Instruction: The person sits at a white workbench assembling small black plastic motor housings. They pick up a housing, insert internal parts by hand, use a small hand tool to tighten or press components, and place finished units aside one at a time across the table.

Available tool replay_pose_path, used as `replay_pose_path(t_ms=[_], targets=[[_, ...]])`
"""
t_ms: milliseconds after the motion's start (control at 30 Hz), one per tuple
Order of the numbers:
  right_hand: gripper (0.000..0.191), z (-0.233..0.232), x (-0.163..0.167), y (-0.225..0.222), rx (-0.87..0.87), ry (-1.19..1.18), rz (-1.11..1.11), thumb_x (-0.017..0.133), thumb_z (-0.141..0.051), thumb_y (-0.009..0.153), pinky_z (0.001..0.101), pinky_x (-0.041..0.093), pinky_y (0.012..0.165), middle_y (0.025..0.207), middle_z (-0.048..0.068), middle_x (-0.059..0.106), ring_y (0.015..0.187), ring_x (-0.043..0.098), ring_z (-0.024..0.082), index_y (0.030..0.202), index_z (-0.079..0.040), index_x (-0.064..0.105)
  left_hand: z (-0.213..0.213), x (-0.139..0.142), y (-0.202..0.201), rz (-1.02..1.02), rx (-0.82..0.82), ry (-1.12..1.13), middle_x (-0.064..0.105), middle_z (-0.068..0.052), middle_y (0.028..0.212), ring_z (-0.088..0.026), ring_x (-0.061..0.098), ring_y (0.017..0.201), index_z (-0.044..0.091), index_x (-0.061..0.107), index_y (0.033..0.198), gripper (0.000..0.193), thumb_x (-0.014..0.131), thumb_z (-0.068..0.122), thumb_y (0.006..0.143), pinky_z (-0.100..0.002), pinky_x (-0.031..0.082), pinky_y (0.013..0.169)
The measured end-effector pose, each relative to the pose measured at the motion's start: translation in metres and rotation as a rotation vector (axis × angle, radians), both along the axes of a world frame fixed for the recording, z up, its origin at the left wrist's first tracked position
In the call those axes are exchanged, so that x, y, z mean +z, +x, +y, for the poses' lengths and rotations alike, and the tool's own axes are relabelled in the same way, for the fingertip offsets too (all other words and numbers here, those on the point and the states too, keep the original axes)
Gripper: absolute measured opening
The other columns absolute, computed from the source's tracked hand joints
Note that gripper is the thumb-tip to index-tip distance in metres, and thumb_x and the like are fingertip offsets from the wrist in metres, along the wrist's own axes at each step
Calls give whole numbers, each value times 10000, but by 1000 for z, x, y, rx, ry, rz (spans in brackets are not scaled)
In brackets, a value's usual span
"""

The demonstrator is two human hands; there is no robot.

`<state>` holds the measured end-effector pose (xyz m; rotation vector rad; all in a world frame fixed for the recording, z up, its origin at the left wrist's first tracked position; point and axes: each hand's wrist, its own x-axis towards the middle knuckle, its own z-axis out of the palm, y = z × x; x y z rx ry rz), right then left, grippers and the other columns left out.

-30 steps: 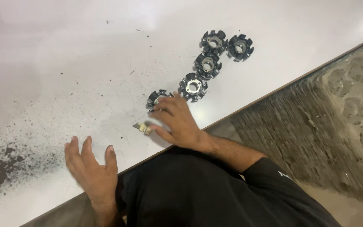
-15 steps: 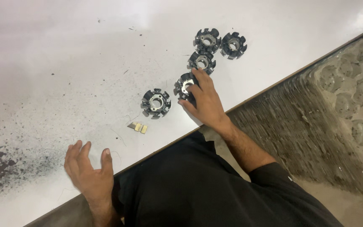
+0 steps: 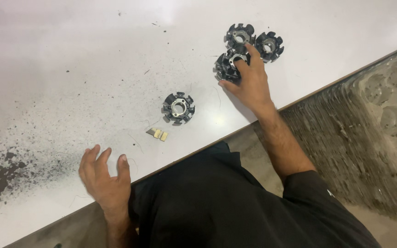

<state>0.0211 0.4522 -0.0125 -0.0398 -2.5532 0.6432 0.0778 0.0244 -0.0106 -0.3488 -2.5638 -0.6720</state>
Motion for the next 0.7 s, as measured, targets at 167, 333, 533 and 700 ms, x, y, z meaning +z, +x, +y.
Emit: replay_pose_path(t_ms=[167,333,533,700], targets=[[402,11,-6,5,2,-36,107,985,-202,809,466,540,1098,1469,220,483,1375,526,381,1015,-26,688,7,-3,-13,19,-5,24,595,-186,1407,-404,507,1414,-23,680,1180,291,769,147,962,-563,454,1156],[412,81,-28,-26,-147,-47,319,1015,-143,897,444,559,1160,1476,188,475,1401,552,348,1100,-26,676,26,-20,-37,-20,-32,-3,589,-201,1411,-414,504,1404,-31,670,1192,263,747,122,993,-556,447,1165],[445,140,-16,-32,-229,26,107,982,-182,885,480,486,1032,1476,225,471,1284,514,410,1131,19,670,47,-11,-16,-51,-15,14,584,-197,1431,-417,499,1426,-31,670,1201,257,753,73,981,-543,449,1171],[530,97,-19,-7,-148,121,37,1006,-314,872,491,498,1069,1454,224,460,1321,500,382,1138,-10,662,37,-14,-27,-66,24,-15,595,-185,1430,-392,513,1422,-24,676,1188,259,765,53,956,-528,461,1165]])
